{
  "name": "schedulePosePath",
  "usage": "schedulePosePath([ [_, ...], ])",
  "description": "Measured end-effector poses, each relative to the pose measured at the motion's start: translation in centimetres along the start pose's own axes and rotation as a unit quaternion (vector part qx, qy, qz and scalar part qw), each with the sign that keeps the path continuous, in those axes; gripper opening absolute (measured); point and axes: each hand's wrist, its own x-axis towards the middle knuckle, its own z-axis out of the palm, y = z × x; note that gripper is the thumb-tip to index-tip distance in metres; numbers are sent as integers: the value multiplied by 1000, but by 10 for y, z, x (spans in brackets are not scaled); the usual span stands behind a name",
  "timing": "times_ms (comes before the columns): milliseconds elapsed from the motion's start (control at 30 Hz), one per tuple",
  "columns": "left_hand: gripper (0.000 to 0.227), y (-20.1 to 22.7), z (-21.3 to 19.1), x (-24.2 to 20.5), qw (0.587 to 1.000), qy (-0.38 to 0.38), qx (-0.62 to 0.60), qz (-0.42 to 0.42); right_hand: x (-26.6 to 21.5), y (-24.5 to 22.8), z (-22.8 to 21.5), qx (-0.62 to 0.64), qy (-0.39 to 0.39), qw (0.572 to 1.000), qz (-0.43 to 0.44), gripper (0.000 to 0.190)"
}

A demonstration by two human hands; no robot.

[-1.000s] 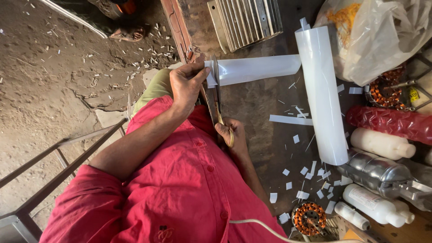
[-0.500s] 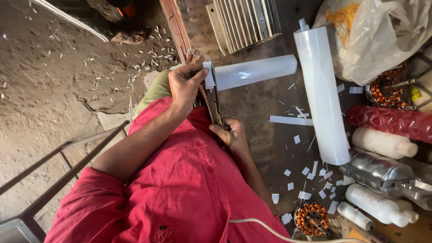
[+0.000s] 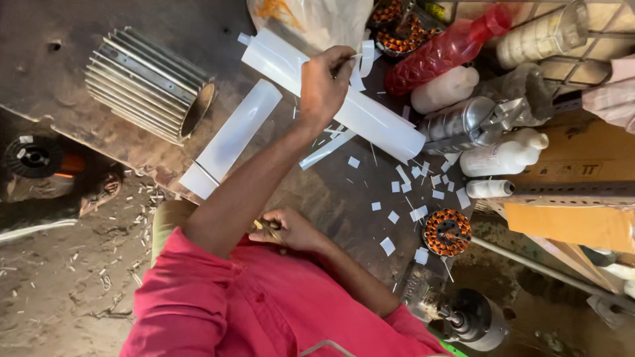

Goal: The person uses shears to cut a white plastic sheet into small rectangular pieces. The person repeatedly cuts the sheet and places the cut pieces on the workbench. The person also briefly handles a metal motor housing.

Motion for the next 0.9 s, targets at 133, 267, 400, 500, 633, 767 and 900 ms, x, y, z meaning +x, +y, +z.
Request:
schedulePosePath([
  [133,14,-11,-22,-7,999,3,-49,10,-12,11,-9,22,5,1000,14,31],
  [267,11,-1,-142,-82,996,-32,72,-44,-14,23,-27,53,-7,998,23,31],
  [400,16,18,-214,-169,947,-34,307,-92,-4,18,-41,35,-6,998,51,32],
  [500,20,9,-234,-214,907,-47,415,-56,7,13,-36,27,-30,997,58,32],
  [633,18,-13,-252,-259,907,39,418,33,15,18,-25,13,-63,995,79,30],
  [767,11,-44,-254,-269,949,223,166,-152,18,24,-17,11,-69,995,67,30],
  [900,14,-68,-243,-257,930,299,-28,-213,16,24,-14,13,-57,996,66,26],
])
